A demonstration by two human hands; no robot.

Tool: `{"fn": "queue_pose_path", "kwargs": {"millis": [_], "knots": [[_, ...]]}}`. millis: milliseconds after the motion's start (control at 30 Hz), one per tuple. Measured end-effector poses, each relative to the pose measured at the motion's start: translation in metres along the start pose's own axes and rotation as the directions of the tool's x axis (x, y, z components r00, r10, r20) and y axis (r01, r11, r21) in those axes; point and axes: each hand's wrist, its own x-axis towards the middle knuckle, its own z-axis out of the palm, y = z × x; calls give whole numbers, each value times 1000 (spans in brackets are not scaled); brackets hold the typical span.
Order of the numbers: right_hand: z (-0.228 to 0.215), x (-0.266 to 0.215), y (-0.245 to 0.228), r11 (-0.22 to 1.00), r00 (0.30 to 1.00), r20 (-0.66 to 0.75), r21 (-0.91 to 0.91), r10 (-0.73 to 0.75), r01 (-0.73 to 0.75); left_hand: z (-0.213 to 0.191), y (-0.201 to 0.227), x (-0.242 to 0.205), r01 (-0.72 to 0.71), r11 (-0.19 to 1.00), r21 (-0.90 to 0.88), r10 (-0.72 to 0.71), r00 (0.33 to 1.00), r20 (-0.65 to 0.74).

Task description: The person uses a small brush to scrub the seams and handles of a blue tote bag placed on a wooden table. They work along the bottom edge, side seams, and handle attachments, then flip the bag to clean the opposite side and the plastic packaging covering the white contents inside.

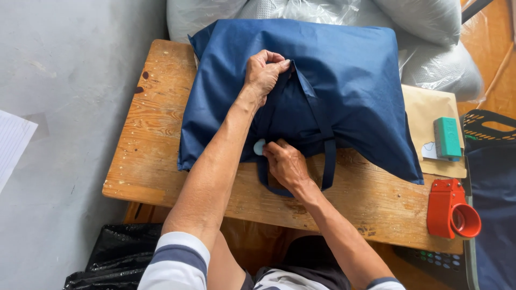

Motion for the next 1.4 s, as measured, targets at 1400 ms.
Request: {"fn": "queue_pose_path", "kwargs": {"millis": [1400], "knots": [[-226, -143, 167, 607, 640, -175, -209, 748, -767, 14, 16, -127, -369, 122, 921, 63, 929, 364]]}}
